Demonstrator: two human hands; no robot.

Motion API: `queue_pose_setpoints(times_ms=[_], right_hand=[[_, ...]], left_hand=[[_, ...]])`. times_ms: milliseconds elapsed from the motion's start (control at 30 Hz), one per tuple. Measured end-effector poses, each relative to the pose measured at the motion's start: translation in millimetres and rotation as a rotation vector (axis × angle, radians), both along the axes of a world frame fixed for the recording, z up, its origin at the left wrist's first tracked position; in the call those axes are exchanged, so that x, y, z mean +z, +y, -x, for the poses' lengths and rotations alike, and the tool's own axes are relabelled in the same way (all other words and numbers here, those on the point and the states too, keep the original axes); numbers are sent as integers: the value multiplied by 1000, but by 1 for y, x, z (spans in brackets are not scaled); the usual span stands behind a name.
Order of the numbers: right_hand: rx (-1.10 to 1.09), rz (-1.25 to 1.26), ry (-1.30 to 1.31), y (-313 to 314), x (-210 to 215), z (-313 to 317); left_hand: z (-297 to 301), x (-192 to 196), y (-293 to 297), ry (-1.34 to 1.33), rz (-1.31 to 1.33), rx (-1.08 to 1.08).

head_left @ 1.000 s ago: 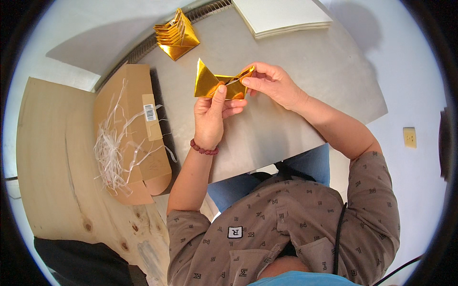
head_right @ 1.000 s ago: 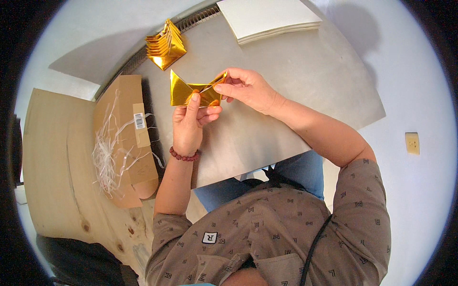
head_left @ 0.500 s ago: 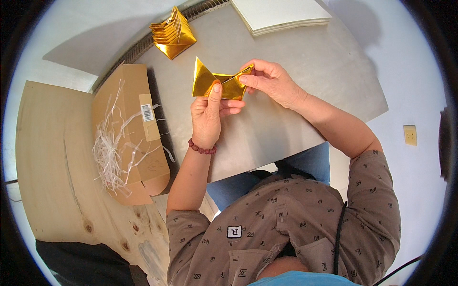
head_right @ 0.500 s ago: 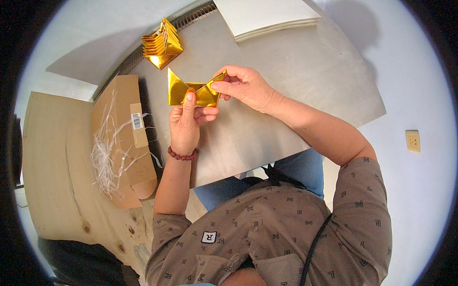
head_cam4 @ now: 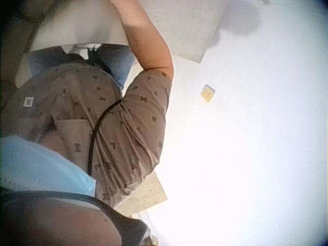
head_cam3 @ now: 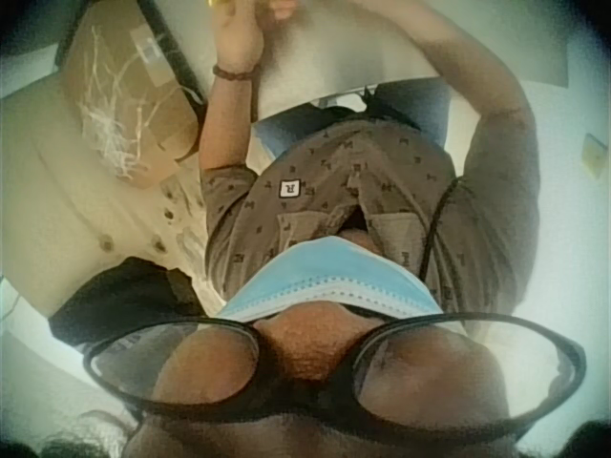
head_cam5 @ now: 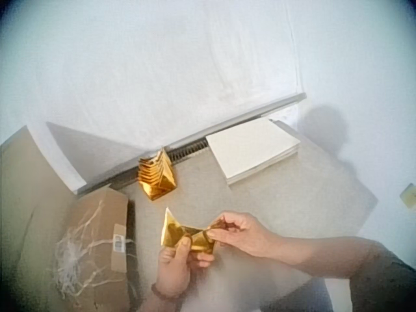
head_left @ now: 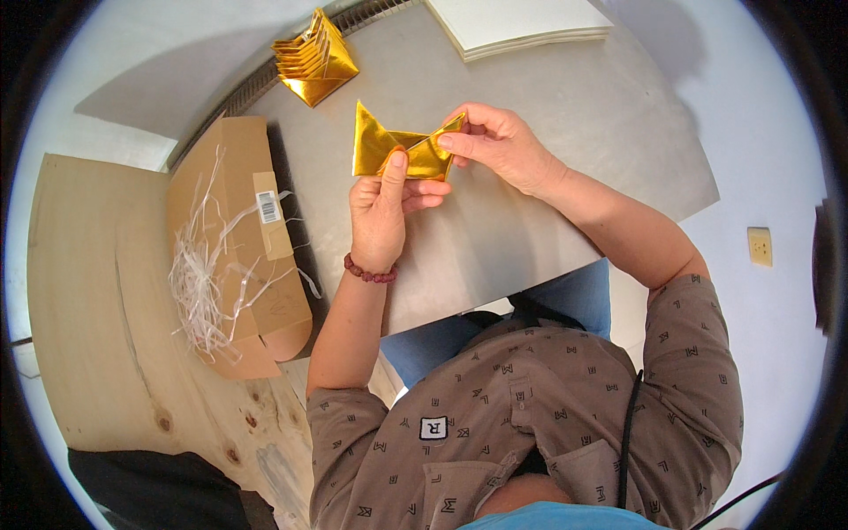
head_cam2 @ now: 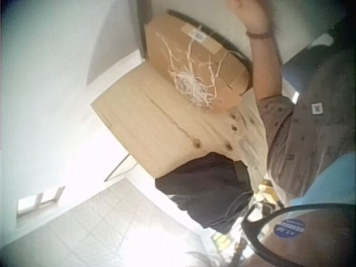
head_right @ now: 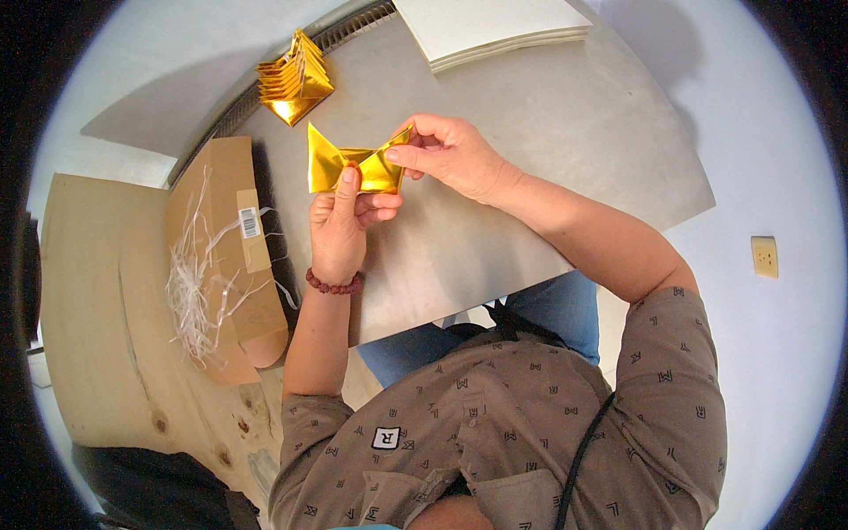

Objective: The person folds a gold-colored sheet of paper into a small triangular origami shape. They smooth the creases, fold the paper multiple times, and place the finished piece on the table. The person then picks up another gold sheet and begins folding it in the same way.

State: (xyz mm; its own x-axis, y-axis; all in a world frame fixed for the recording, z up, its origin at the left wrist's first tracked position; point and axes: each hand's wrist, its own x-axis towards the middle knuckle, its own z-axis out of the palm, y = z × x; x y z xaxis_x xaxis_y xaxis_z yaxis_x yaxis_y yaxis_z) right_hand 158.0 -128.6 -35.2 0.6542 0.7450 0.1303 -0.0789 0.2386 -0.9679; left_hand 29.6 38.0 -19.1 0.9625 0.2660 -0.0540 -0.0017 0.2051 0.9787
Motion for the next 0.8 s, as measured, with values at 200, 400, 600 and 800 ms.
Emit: queue_pose_setpoints(times_ms=[200,400,600,800], right_hand=[[-6,-30,32,-1,1,0],[17,-15,24,-2,0,-2],[28,-17,45,-3,3,-2],[-1,0,18,-5,5,-1]], left_hand=[[-1,-2,3,-13,-14,-8],[-1,-3,2,-11,-16,-6],[0,-3,3,-27,2,-13],[1,-5,5,-48,9,-34]])
